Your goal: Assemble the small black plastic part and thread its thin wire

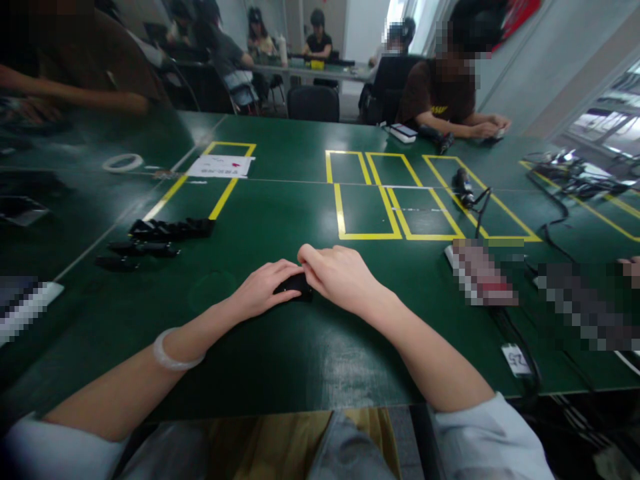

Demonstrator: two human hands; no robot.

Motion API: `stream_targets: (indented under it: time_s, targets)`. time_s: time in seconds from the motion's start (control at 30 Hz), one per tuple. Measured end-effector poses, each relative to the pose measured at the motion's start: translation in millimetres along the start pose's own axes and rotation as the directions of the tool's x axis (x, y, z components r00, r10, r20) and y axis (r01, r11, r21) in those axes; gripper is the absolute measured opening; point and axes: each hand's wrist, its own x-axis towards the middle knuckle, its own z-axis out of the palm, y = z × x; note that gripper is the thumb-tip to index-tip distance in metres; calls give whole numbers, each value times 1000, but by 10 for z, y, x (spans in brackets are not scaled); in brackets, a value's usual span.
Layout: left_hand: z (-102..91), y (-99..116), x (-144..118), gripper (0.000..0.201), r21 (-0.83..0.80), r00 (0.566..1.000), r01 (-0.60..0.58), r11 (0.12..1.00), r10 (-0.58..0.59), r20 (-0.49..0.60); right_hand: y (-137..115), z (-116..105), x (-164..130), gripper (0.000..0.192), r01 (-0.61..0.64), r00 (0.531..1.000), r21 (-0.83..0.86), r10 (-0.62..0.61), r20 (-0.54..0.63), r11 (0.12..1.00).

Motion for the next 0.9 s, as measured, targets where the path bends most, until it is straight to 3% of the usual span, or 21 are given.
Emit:
stream_targets:
  time_s: [0.3,0.73,0.9]
  targets:
    - [50,-51,-12,51,36,1000,24,999,-23,-20,-9,-17,-11,22,-8,1000,21,8,3,1000]
    - [48,-52,-17,48,22,999,17,1000,-16,-30,-15,2,-21,31,-29,1000,-24,29,3,999]
    - [47,-48,-15,52,31,999,18,999,-17,-30,-23,18,-29,23,-29,1000,-3,29,-5,1000]
